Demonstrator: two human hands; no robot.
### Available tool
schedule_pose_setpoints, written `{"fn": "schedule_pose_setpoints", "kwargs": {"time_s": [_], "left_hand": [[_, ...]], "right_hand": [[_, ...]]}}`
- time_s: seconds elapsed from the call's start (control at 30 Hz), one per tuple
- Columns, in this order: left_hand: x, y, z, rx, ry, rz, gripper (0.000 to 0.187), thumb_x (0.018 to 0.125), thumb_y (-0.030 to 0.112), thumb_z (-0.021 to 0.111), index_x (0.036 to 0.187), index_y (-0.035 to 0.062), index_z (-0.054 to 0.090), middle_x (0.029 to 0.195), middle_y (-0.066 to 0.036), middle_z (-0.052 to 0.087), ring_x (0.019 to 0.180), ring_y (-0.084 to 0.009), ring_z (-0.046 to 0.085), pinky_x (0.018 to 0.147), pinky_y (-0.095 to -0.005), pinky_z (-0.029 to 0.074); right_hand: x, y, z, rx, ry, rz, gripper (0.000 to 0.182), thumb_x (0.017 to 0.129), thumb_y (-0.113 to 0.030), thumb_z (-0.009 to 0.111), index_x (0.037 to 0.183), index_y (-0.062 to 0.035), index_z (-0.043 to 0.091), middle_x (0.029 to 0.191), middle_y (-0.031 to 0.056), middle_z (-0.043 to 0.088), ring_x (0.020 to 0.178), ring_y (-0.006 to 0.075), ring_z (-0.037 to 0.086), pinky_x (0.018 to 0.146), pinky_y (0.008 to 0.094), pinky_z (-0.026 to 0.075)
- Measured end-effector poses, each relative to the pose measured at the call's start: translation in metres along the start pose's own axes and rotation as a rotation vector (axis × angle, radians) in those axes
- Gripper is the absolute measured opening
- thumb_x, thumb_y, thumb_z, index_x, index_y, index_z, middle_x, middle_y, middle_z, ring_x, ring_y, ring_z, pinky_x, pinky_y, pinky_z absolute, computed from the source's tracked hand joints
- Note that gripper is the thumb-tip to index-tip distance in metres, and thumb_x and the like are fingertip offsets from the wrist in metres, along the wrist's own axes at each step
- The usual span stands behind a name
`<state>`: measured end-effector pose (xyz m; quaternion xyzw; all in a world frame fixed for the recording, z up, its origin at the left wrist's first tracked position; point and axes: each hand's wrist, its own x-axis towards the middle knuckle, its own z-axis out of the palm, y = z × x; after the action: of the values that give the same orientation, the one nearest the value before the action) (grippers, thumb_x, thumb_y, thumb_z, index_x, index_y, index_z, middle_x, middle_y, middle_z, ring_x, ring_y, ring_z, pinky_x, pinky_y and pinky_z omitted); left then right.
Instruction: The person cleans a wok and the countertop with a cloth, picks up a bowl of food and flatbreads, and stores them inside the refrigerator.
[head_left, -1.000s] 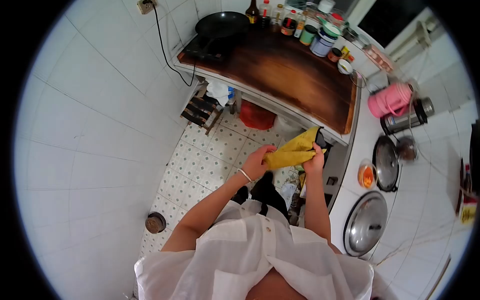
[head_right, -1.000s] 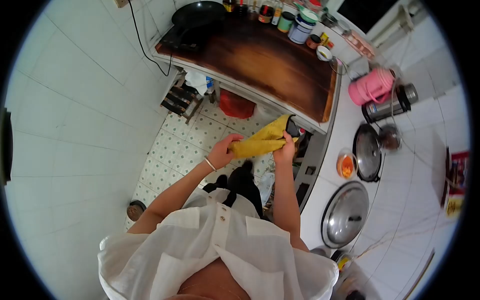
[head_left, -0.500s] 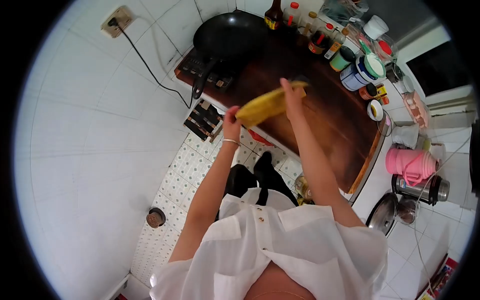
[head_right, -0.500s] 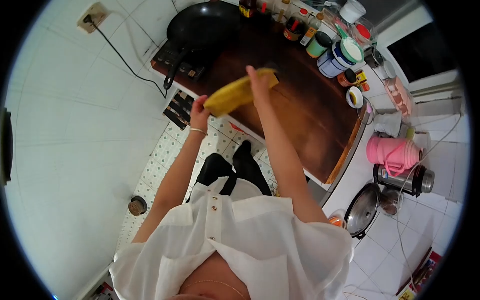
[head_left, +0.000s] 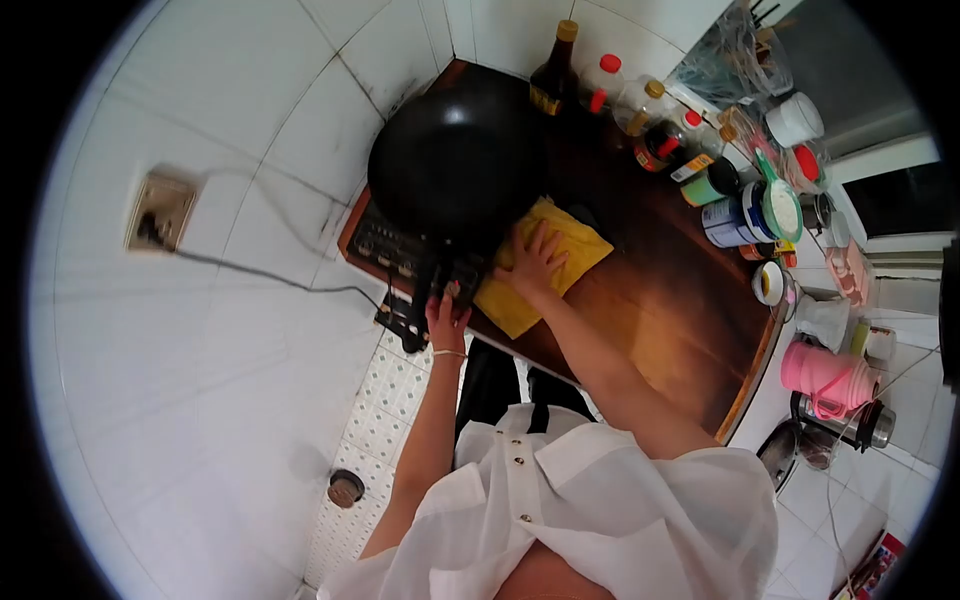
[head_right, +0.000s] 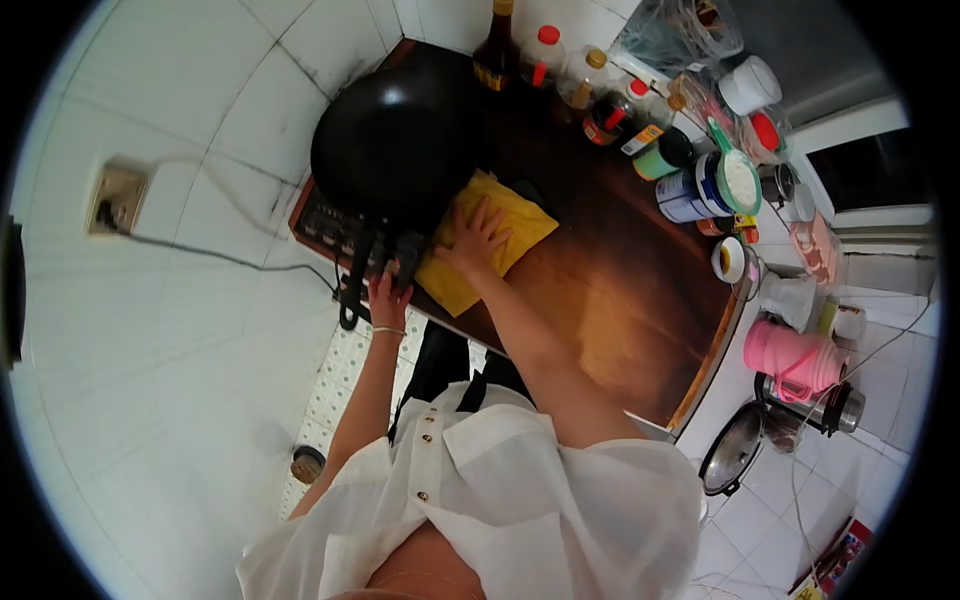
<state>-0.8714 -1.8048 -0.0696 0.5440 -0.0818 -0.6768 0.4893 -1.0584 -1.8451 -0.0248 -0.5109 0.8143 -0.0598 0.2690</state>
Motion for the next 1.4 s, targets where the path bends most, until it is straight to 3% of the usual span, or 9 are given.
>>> {"fn": "schedule_pose_setpoints", "kwargs": {"time_s": [0.23, 0.4, 0.73, 0.83, 1.03, 1.17, 1.27, 1.33, 1.4], "left_hand": [[0.005, 0.029, 0.016, 0.095, -0.047, -0.064, 0.027, 0.084, 0.010, 0.064, 0.108, 0.0161, 0.054, 0.105, 0.000, 0.060, 0.097, -0.0148, 0.057, 0.073, -0.0326, 0.048], [0.022, 0.022, -0.006, -0.010, -0.115, -0.144, 0.026, 0.082, 0.002, 0.063, 0.103, 0.0154, 0.056, 0.096, -0.002, 0.062, 0.087, -0.0160, 0.062, 0.068, -0.0328, 0.055], [0.019, 0.066, -0.056, -0.005, -0.036, -0.089, 0.023, 0.084, 0.003, 0.061, 0.105, 0.0127, 0.057, 0.102, 0.001, 0.060, 0.097, -0.0163, 0.059, 0.083, -0.0394, 0.052], [0.015, 0.064, -0.068, -0.019, 0.004, -0.092, 0.022, 0.084, 0.003, 0.061, 0.104, 0.0121, 0.057, 0.104, 0.001, 0.059, 0.099, -0.0155, 0.058, 0.083, -0.0393, 0.052], [0.008, 0.058, -0.075, -0.032, -0.029, -0.056, 0.027, 0.087, 0.005, 0.058, 0.113, 0.0093, 0.056, 0.109, -0.002, 0.059, 0.102, -0.0158, 0.057, 0.083, -0.0367, 0.052], [0.000, 0.065, -0.047, -0.074, -0.169, -0.191, 0.042, 0.089, 0.012, 0.054, 0.128, 0.0161, 0.038, 0.123, -0.009, 0.051, 0.110, -0.0272, 0.053, 0.093, -0.0507, 0.046], [-0.001, 0.065, -0.018, -0.190, -0.237, -0.215, 0.048, 0.089, 0.013, 0.052, 0.134, 0.0173, 0.033, 0.130, -0.009, 0.046, 0.117, -0.0288, 0.049, 0.095, -0.0507, 0.044], [-0.002, 0.061, -0.013, -0.195, -0.182, -0.196, 0.048, 0.089, 0.013, 0.052, 0.133, 0.0170, 0.035, 0.130, -0.009, 0.046, 0.117, -0.0281, 0.049, 0.094, -0.0500, 0.045], [-0.001, 0.060, -0.009, -0.169, -0.126, -0.153, 0.047, 0.087, 0.013, 0.053, 0.132, 0.0163, 0.038, 0.130, -0.007, 0.047, 0.117, -0.0263, 0.049, 0.095, -0.0490, 0.044]], "right_hand": [[0.105, 0.034, -0.012, -0.136, 0.072, -0.112, 0.073, 0.076, -0.042, 0.061, 0.140, -0.0194, 0.034, 0.151, 0.0145, 0.003, 0.137, 0.0424, -0.004, 0.100, 0.0668, 0.004], [0.170, 0.067, -0.039, -0.218, 0.547, -0.181, 0.062, 0.078, -0.025, 0.062, 0.135, -0.0163, 0.039, 0.143, 0.0070, 0.030, 0.129, 0.0321, 0.027, 0.099, 0.0538, 0.022], [0.078, 0.086, -0.038, 0.121, 0.111, -0.561, 0.042, 0.071, -0.006, 0.059, 0.113, -0.0082, 0.057, 0.119, 0.0112, 0.051, 0.110, 0.0326, 0.044, 0.094, 0.0405, 0.037], [0.112, 0.082, -0.077, 0.361, 0.295, -0.457, 0.039, 0.072, -0.004, 0.055, 0.110, -0.0054, 0.057, 0.113, 0.0142, 0.054, 0.106, 0.0341, 0.048, 0.093, 0.0388, 0.039], [0.228, -0.022, -0.189, 0.364, 0.461, -0.795, 0.036, 0.075, -0.008, 0.052, 0.110, -0.0066, 0.057, 0.112, 0.0159, 0.055, 0.104, 0.0339, 0.050, 0.092, 0.0387, 0.040], [0.318, -0.109, -0.201, 0.133, 0.403, -0.990, 0.040, 0.078, -0.012, 0.053, 0.119, -0.0096, 0.053, 0.117, 0.0146, 0.054, 0.116, 0.0314, 0.044, 0.099, 0.0376, 0.034], [0.398, -0.138, -0.144, -0.024, 0.268, -0.987, 0.052, 0.078, -0.021, 0.057, 0.129, -0.0153, 0.046, 0.125, 0.0136, 0.048, 0.120, 0.0350, 0.038, 0.102, 0.0431, 0.032], [0.415, -0.144, -0.118, -0.500, -0.145, -0.583, 0.060, 0.078, -0.039, 0.060, 0.133, -0.0286, 0.041, 0.138, 0.0100, 0.035, 0.125, 0.0381, 0.029, 0.102, 0.0512, 0.029], [0.413, -0.124, -0.104, -0.475, -0.145, -0.546, 0.061, 0.078, -0.042, 0.060, 0.134, -0.0314, 0.039, 0.141, 0.0096, 0.031, 0.127, 0.0383, 0.026, 0.103, 0.0519, 0.027]]}}
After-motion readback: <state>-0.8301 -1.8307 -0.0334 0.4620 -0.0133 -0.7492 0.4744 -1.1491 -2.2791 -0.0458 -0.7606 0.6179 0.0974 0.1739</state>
